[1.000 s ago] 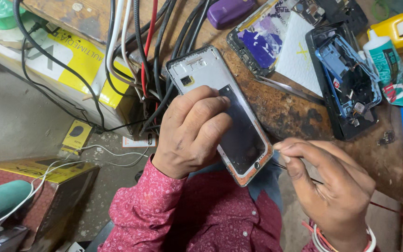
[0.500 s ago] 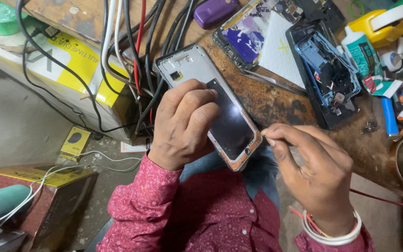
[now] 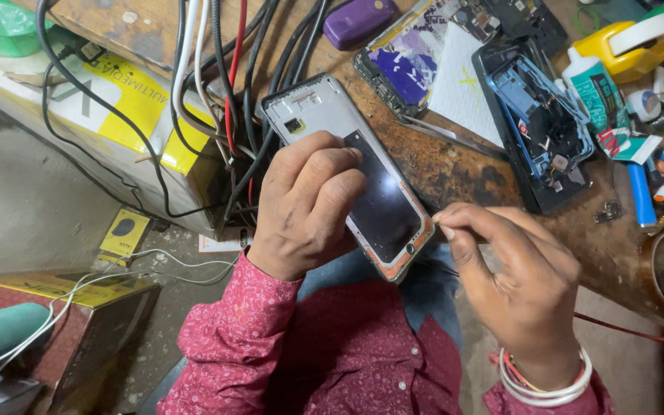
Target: The person uses a metal prying tool and a blue-handled screwdriver to remove adhesive residue and pry open the edges of a disassembled smartphone. They repeatedly scrape the frame and screen edges, then use the screwdriver to lift the screen assembly.
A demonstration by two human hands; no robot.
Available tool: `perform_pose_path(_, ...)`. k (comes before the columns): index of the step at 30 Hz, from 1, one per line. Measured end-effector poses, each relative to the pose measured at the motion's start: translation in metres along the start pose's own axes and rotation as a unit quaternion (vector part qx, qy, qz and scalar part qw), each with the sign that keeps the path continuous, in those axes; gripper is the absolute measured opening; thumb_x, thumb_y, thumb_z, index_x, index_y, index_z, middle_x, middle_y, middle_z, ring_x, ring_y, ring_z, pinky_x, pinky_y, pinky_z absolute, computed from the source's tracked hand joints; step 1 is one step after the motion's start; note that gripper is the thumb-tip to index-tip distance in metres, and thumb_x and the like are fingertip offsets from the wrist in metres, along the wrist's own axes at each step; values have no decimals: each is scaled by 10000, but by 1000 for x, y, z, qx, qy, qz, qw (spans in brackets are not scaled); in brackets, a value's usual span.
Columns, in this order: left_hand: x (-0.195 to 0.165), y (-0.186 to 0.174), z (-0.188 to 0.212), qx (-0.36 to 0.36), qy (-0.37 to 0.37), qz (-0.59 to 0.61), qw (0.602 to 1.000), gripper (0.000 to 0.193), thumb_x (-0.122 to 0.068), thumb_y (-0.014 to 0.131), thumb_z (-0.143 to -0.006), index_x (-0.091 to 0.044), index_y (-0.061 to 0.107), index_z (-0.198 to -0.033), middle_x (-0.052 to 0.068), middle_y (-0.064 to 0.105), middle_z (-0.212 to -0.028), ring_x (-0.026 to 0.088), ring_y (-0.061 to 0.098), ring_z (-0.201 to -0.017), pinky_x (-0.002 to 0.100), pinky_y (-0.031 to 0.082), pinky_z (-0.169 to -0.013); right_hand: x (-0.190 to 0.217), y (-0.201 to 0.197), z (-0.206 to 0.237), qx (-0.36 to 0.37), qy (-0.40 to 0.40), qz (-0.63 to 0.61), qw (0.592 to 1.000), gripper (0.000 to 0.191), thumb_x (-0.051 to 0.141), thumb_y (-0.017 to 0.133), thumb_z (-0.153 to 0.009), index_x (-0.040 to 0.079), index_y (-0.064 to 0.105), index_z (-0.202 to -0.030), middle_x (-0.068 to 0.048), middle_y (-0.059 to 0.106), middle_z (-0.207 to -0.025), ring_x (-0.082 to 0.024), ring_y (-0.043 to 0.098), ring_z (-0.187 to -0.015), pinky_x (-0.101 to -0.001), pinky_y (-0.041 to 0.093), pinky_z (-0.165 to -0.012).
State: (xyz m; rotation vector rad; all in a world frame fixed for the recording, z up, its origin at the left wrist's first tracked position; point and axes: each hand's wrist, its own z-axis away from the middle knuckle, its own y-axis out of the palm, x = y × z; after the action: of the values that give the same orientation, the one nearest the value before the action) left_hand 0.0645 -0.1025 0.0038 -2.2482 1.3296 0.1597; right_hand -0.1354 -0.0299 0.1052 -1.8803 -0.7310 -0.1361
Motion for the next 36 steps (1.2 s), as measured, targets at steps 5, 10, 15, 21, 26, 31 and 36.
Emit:
perform_pose_path(5, 0, 2, 1, -3, 8, 7, 1000, 328, -115, 777, -852, -55, 582, -1110, 92, 642, -1188, 313, 599, -1194, 418, 502, -1014, -8, 6, -5, 5, -10, 12, 1000, 144, -48, 721, -972, -28, 694, -1112, -114, 743, -1053, -216, 736, -963, -309, 574, -843)
perform_pose_path(10, -1, 2, 2, -6, 0, 8, 1000, 356, -135, 786, -816, -55, 573, -1090, 103, 644, -1165, 317, 613, -1174, 434, 508, -1001, -7, 0, 3, 7, 12, -22, 1000, 156, -55, 705, -965, -30, 687, -1118, -102, 749, -1049, -192, 744, -961, -299, 588, -853)
perform_pose_path(15, -2, 4, 0, -11, -1, 7, 1000, 349, -115, 788, -817, -56, 572, -1085, 99, 646, -1174, 312, 613, -1178, 425, 507, -1001, -11, 0, 5, 9, 86, -109, 990, 148, -48, 710, -964, -30, 695, -1110, -109, 755, -1068, -167, 744, -996, -279, 613, -866)
perform_pose_path(21, -3, 3, 2, -9, -11, 8, 1000, 325, -95, 773, -816, -64, 580, -1075, 91, 648, -1176, 306, 609, -1192, 420, 510, -1013, -11, -2, 5, 12, 70, -69, 995, 130, -50, 717, -963, -31, 704, -1091, -113, 759, -1046, -171, 751, -965, -277, 604, -848)
perform_pose_path(26, -2, 2, 2, 0, -8, 10, 1000, 320, -126, 774, -815, -67, 581, -1064, 95, 645, -1177, 312, 605, -1195, 425, 509, -1009, -6, 2, -7, 3, -13, -5, 1000, 149, -49, 714, -975, -23, 691, -1120, -116, 746, -1070, -205, 741, -969, -294, 579, -859)
perform_pose_path(31, -2, 3, 1, 1, 2, 9, 1000, 293, -110, 768, -843, -74, 590, -1073, 82, 649, -1191, 302, 611, -1204, 398, 508, -977, -9, 8, -15, 2, -17, -7, 1000, 144, -53, 715, -985, -22, 688, -1123, -119, 743, -1078, -217, 741, -1011, -294, 579, -853)
perform_pose_path(36, 2, 2, 1, 1, 14, 31, 999, 303, -135, 765, -856, -56, 596, -1094, 96, 635, -1188, 307, 603, -1198, 424, 507, -997, -9, -1, -3, 20, 16, -38, 999, 158, -50, 691, -960, -17, 672, -1113, -111, 735, -1069, -205, 740, -992, -306, 592, -878)
